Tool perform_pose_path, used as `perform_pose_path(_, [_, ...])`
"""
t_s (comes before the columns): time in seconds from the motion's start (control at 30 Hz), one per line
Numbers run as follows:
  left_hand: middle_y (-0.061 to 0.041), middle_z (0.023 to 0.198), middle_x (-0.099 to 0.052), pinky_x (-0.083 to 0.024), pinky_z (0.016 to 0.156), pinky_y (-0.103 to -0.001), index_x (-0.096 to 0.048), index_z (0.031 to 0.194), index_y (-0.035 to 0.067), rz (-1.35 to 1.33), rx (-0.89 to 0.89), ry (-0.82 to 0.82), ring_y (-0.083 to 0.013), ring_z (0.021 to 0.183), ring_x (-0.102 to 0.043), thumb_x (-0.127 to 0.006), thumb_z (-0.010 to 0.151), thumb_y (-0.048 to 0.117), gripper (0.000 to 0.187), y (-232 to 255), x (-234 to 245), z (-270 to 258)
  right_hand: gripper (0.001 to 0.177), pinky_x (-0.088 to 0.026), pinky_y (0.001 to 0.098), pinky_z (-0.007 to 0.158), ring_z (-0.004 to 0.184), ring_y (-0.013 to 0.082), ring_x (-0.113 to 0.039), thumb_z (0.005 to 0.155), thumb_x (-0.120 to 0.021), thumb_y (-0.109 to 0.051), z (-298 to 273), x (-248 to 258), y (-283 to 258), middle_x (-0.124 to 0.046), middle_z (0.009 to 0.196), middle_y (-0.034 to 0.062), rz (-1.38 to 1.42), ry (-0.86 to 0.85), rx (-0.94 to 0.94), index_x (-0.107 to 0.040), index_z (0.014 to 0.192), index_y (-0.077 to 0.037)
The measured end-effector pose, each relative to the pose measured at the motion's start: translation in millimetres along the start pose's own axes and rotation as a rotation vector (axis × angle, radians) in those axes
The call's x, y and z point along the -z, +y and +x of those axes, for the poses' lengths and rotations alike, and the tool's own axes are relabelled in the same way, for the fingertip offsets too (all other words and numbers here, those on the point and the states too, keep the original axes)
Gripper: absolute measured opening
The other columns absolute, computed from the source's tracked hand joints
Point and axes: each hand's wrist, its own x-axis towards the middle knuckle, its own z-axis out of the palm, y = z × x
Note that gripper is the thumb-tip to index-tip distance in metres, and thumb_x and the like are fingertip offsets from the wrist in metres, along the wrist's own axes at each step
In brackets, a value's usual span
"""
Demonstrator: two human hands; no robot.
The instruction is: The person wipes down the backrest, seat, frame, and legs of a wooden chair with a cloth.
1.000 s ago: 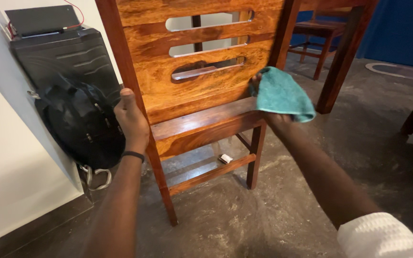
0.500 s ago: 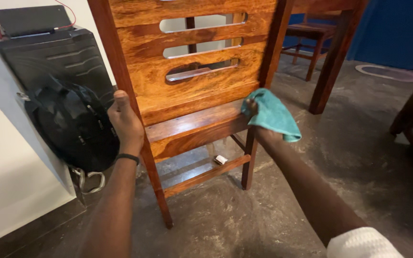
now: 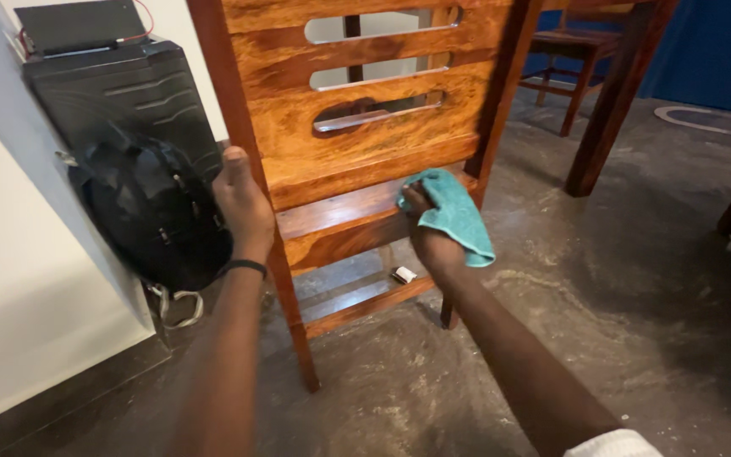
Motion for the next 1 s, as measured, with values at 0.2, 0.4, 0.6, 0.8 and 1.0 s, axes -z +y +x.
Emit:
perform_pose_path(0.2, [0.004, 0.067, -0.029, -0.029, 0.056, -0.036, -0.041, 0.076, 0.009, 0.125, 0.095, -0.028, -0.0099, 0.062, -0.031, -0.033, 0.096, 0.083, 0.078, 20.5, 7.0, -4.2, 0.034, -0.053, 0.0399, 0.092, 0.106, 0.0311, -0.066, 0.087, -0.063, 0.009, -33.5, -32.0, -36.2, -0.069, 0.112, 0.0129, 0.072, 0.025, 0.275, -0.074, 0.116, -0.007])
perform_pose_path(0.4, [0.000, 0.070, -0.037, -0.038, 0.062, -0.040, -0.047, 0.081, 0.010, 0.234, 0.153, -0.047, -0.0144, 0.065, -0.041, -0.025, 0.092, 0.087, 0.080, 26.0, 14.0, -6.8, 0.031, -0.056, 0.0371, 0.094, 0.106, 0.0254, -0.067, 0.098, -0.069, 0.008, -48.5, -81.3, -56.3, -0.069, 0.114, 0.0087, 0.253, 0.145, 0.314, -0.072, 0.123, -0.010])
perform_pose_path(0.6, [0.000, 0.080, -0.039, -0.038, 0.069, -0.040, -0.048, 0.092, 0.013, 0.177, 0.218, -0.097, -0.0162, 0.073, -0.042, -0.029, 0.093, 0.082, 0.071, -7.5, 19.8, 3.0, 0.027, -0.057, 0.0316, 0.087, 0.100, 0.0219, -0.068, 0.097, -0.071, 0.005, -71.8, -114.5, -89.5, -0.070, 0.112, 0.0108, 0.561, 0.012, 0.093, -0.074, 0.121, -0.009])
perform_pose_path(0.8, [0.003, 0.088, -0.041, -0.039, 0.076, -0.034, -0.048, 0.091, 0.008, -0.069, 0.134, -0.134, -0.0121, 0.084, -0.040, -0.041, 0.100, 0.078, 0.071, -34.5, 26.6, 9.8, 0.047, -0.056, 0.0367, 0.101, 0.121, 0.0297, -0.068, 0.080, -0.067, 0.014, -65.6, -115.4, -108.3, -0.072, 0.127, 0.0186, 0.297, -0.008, 0.334, -0.072, 0.122, -0.006])
perform_pose_path(1.0, [-0.003, 0.098, -0.059, -0.046, 0.080, -0.035, -0.061, 0.112, 0.001, -0.151, 0.156, -0.184, -0.0149, 0.091, -0.055, -0.043, 0.099, 0.072, 0.074, -58.7, 31.6, 10.0, 0.054, -0.056, 0.0402, 0.107, 0.132, 0.0341, -0.067, 0.095, -0.075, 0.006, 19.7, -110.5, -135.9, -0.061, 0.147, 0.0145, 0.349, 0.061, 0.524, -0.061, 0.142, -0.016])
